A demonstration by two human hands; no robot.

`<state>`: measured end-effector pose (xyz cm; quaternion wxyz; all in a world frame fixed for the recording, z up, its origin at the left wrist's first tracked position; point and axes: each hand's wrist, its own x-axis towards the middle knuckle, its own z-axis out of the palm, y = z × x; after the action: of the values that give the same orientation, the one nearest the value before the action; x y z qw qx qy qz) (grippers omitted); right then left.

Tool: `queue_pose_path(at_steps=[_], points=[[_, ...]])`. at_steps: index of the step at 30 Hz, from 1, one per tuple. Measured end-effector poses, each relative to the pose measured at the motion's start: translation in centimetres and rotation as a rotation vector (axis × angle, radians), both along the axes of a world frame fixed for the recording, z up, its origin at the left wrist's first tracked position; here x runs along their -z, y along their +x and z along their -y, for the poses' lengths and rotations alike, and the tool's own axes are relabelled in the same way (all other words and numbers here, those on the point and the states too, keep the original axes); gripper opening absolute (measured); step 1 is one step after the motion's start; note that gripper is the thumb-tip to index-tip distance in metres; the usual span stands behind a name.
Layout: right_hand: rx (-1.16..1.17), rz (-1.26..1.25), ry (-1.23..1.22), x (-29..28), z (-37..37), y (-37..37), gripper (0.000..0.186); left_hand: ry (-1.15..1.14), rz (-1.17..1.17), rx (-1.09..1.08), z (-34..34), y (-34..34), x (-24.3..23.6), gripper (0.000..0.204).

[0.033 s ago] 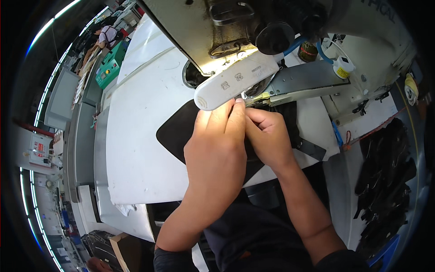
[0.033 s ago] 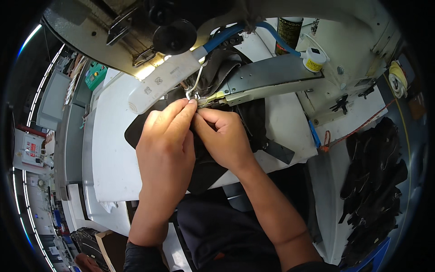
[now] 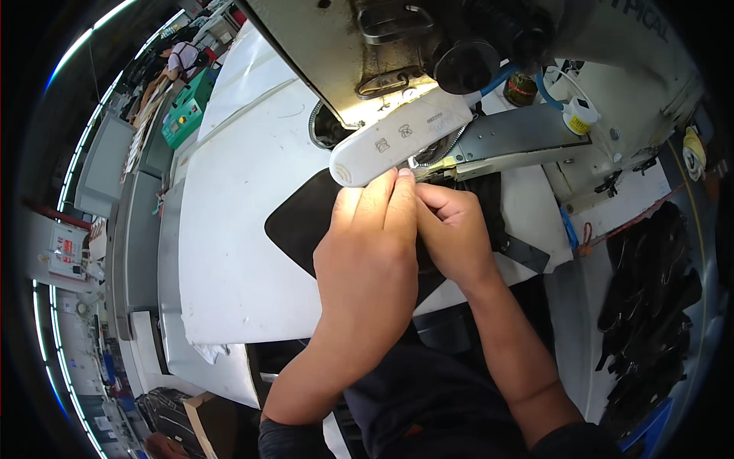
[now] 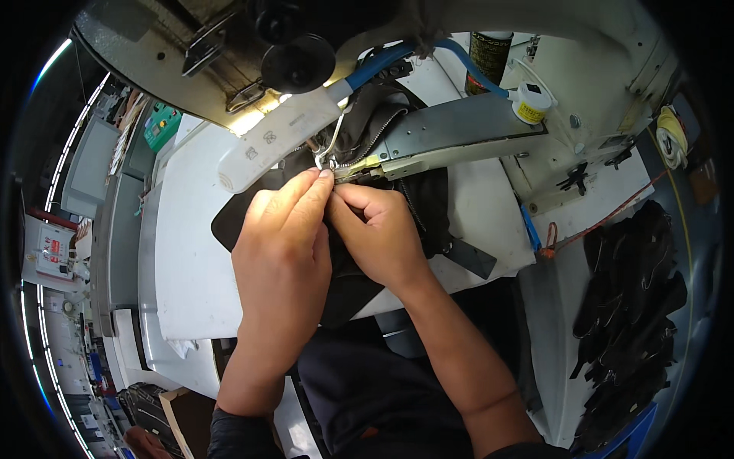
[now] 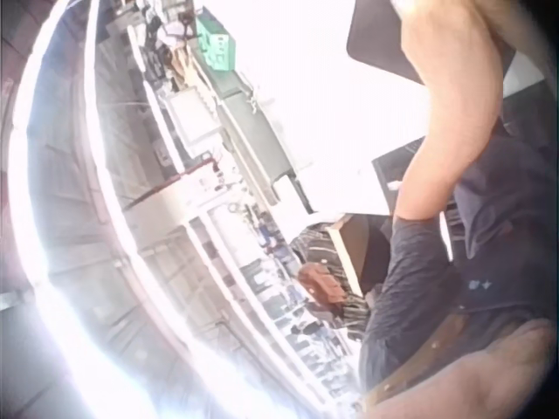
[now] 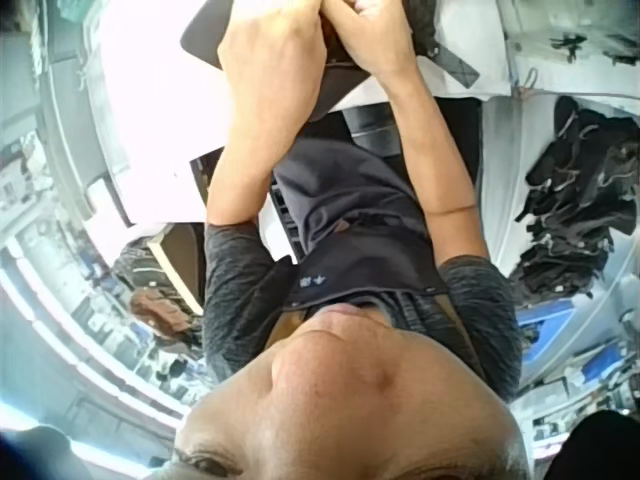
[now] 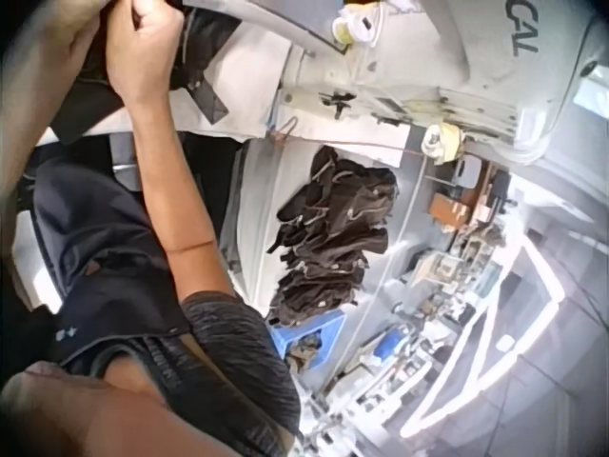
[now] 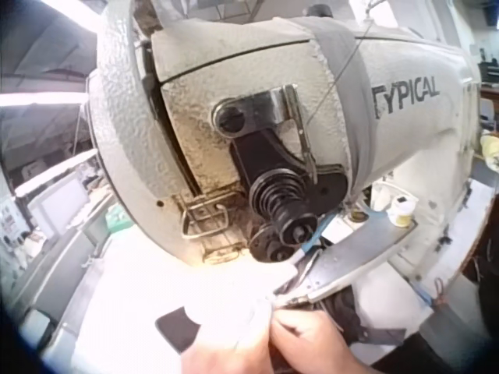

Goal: The person sews parts of a leather bag by feeding leather fabric components through an industrial sewing machine, then trimming the thread with snips.

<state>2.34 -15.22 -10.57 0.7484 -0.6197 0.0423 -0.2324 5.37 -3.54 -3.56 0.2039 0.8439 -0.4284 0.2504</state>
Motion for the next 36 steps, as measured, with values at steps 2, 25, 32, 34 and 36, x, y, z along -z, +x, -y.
queue_pose_path(at_steps=[2,25,32,34,36], points=[[-0.002,-0.007,-0.013,-0.1,0.1,0.0,0.022,-0.005,0.021,-0.003,0.1,-0.2,0.3,0.038],[-0.124,-0.041,0.060,-0.8,1.4,-0.3,0.023,0.060,0.026,-0.003,-0.6,1.0,-0.9,0.029],[-0.131,-0.093,0.059,-0.5,1.4,-0.3,0.025,-0.070,-0.147,0.011,-0.1,0.0,-0.5,0.028],[-0.126,-0.045,0.035,-0.3,1.3,-0.2,0.023,-0.088,-0.164,0.015,-0.2,-0.4,-0.2,0.029],[-0.119,-0.011,0.009,0.0,1.4,-0.2,0.022,-0.080,-0.170,0.004,-0.2,-0.7,0.1,0.031]])
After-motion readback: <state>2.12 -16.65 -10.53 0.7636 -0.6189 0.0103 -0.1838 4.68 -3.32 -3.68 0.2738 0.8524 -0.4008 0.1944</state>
